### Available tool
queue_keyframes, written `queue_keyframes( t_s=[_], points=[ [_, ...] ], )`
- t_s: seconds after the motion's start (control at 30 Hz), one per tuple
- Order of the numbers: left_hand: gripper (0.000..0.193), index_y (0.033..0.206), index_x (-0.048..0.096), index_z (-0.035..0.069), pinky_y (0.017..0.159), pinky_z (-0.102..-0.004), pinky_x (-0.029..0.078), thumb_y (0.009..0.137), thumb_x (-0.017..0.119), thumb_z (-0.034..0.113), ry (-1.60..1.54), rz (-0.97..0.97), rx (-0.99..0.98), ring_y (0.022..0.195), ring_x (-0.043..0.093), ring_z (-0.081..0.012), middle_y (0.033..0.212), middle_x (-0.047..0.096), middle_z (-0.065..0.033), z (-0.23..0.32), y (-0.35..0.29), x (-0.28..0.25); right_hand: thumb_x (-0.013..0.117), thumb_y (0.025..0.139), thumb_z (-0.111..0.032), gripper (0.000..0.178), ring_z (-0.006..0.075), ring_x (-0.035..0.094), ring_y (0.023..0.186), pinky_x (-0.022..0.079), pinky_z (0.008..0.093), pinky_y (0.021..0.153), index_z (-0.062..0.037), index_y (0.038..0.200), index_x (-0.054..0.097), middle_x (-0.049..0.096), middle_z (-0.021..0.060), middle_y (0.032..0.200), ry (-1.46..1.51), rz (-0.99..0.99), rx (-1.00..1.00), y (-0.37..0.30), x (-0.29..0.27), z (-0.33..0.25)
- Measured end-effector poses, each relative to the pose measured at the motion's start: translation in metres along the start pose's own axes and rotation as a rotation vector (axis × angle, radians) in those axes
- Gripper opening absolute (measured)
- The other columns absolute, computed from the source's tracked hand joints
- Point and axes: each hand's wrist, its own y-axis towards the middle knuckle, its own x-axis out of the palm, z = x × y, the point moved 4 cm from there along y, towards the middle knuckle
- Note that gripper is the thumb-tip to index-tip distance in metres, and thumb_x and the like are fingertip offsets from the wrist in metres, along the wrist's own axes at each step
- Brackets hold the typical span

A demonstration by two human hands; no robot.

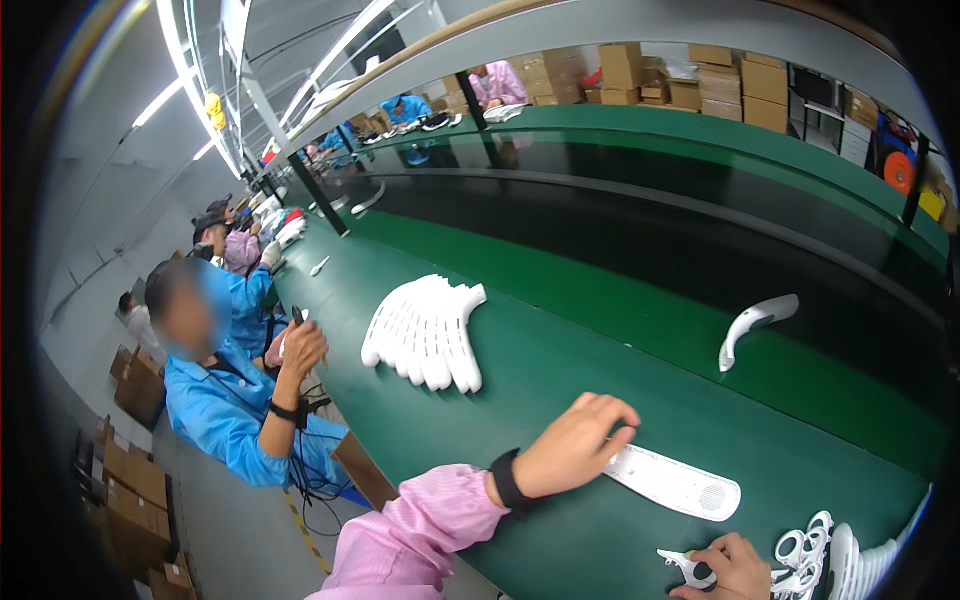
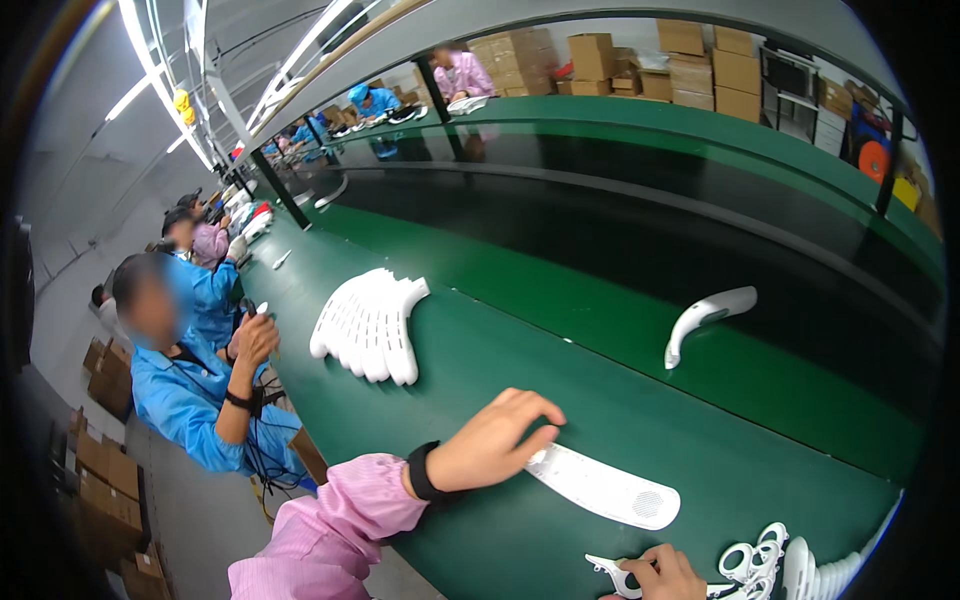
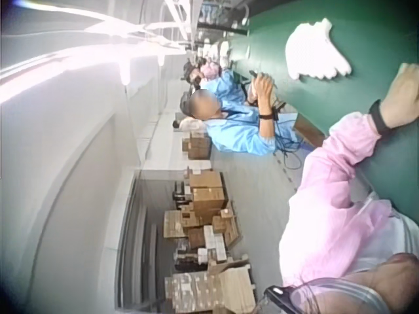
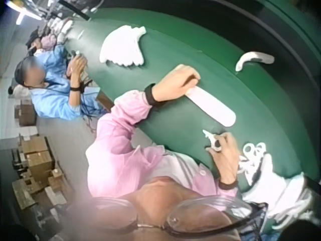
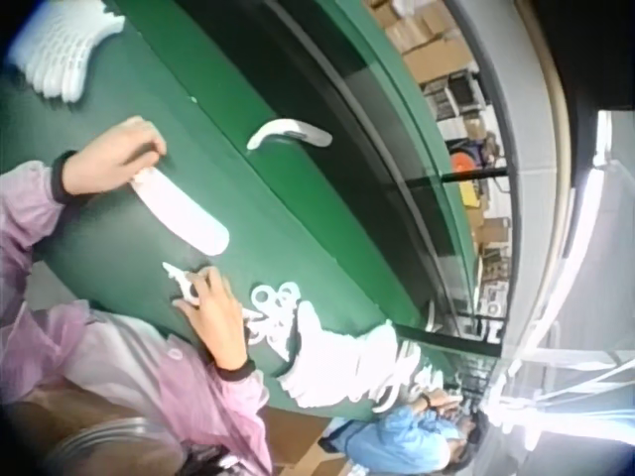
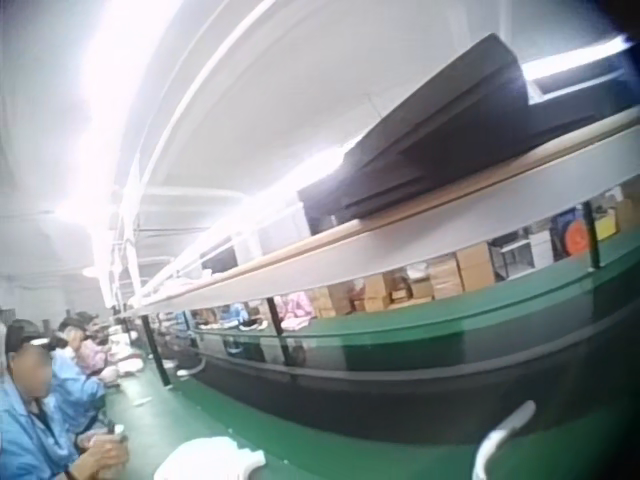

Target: Assemble small plastic components on a production line.

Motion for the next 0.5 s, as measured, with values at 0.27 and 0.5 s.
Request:
queue_keyframes(
  t_s=[0.27, 0.5],
  points=[
    [0.064, 0.134, 0.048, 0.001, 0.099, -0.0422, 0.041, 0.083, 0.079, 0.022, 0.227, -0.174, 0.492, 0.114, 0.049, -0.0316, 0.121, 0.053, -0.0160, 0.050, 0.001, 0.066, 0.079, 0.077, -0.005, 0.024, 0.0323, 0.064, 0.082, 0.051, 0.0417, 0.071, -0.0045, 0.098, 0.069, 0.068, 0.0123, 0.098, -0.045, 0.118, -0.082, -0.004, -0.006, -0.003],
    [0.056, 0.110, 0.054, 0.000, 0.079, -0.0379, 0.048, 0.074, 0.086, 0.027, 0.283, -0.226, 0.549, 0.091, 0.061, -0.0282, 0.096, 0.060, -0.0123, 0.061, 0.028, 0.085, 0.084, 0.075, -0.012, 0.024, 0.0319, 0.062, 0.074, 0.050, 0.0406, 0.067, -0.0048, 0.094, 0.071, 0.065, 0.0128, 0.081, -0.170, 0.124, -0.129, -0.003, -0.016, -0.002]
  ],
)
